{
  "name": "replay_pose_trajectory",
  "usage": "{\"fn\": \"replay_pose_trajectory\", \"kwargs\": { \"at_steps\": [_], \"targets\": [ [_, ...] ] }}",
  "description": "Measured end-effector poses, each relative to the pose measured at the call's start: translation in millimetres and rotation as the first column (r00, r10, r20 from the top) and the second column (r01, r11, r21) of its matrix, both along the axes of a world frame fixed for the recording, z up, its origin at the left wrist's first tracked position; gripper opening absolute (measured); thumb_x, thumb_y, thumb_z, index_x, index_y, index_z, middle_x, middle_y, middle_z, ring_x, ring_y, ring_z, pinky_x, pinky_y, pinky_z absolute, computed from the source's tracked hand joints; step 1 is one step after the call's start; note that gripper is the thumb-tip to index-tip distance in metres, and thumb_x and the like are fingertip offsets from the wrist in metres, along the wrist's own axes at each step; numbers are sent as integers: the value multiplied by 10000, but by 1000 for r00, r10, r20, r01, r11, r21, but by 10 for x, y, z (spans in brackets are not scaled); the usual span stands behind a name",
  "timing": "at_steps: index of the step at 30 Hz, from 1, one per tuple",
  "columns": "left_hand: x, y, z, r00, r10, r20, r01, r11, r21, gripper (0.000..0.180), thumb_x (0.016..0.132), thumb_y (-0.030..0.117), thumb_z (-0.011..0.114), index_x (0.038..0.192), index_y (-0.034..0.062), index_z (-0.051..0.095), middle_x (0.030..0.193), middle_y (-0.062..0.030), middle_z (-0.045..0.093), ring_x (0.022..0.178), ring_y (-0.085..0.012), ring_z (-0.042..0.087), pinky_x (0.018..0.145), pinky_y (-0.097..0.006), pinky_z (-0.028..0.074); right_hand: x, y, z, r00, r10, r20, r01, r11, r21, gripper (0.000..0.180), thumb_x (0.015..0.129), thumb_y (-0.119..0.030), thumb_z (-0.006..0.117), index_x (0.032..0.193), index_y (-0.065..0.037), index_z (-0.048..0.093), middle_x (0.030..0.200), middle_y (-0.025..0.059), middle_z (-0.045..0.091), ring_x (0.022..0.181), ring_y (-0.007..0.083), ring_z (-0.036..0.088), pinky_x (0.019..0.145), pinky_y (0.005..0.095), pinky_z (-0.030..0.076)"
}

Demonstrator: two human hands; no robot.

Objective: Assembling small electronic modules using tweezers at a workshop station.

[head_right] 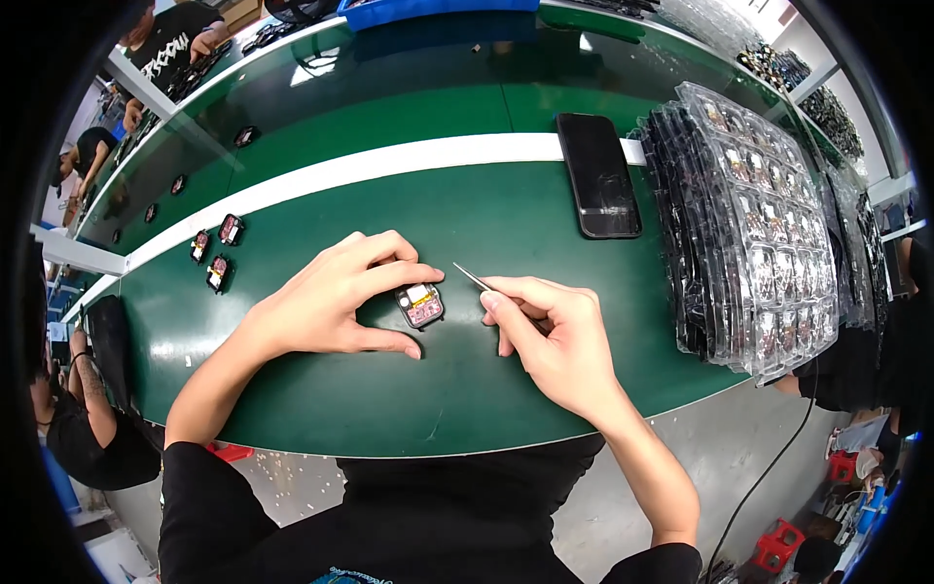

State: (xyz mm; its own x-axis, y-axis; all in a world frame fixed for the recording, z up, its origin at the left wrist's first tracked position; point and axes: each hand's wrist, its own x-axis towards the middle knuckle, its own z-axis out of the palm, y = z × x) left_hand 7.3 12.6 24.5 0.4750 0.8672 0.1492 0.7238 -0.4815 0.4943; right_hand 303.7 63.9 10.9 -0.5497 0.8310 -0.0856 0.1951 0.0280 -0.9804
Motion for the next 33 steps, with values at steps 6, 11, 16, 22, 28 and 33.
{"fn": "replay_pose_trajectory", "kwargs": {
  "at_steps": [6,11,16,22,28,33],
  "targets": [
    [-79,55,-86,994,-32,103,43,994,-100,561,857,266,976,1359,123,771,1217,-52,678,1090,-267,645,932,-394,523,10,-52,-29,996,-76,-52,78,996,40,167,1039,-11,806,1188,18,873,817,57,776,635,37,640,531,213,442],
    [113,-22,-4,987,32,155,-6,986,-164,554,852,246,976,1342,92,768,1156,-39,722,977,-260,656,852,-379,500,68,-41,-114,995,-53,-79,69,973,219,104,943,24,842,1041,33,879,707,10,686,564,13,485,512,232,306],
    [104,-7,-94,984,34,177,-15,994,-106,559,836,243,992,1325,65,788,1059,-49,740,912,-245,657,809,-374,482,-5,-41,-112,1000,-7,-6,9,938,345,79,907,29,827,980,36,857,664,20,654,535,35,503,496,258,329],
    [99,24,-107,977,41,207,-17,993,-118,551,805,226,1004,1290,51,808,1018,-51,723,887,-243,652,776,-380,485,-92,17,-76,999,21,45,-39,903,429,65,898,31,822,958,36,845,656,37,652,512,73,539,485,278,373],
    [91,56,-75,977,29,211,-5,994,-112,564,794,213,1012,1297,59,808,970,-46,706,773,-208,571,715,-365,459,-126,7,-65,997,-5,72,-28,896,442,63,894,31,819,954,32,842,671,40,669,512,81,567,486,275,396],
    [102,40,-74,980,56,189,-33,992,-123,578,787,230,1017,1301,67,808,914,-41,692,691,-181,498,689,-350,434,-100,-5,-90,998,-4,64,-27,881,472,84,880,40,826,962,30,842,670,39,664,504,77,559,477,277,391]
  ]
}}
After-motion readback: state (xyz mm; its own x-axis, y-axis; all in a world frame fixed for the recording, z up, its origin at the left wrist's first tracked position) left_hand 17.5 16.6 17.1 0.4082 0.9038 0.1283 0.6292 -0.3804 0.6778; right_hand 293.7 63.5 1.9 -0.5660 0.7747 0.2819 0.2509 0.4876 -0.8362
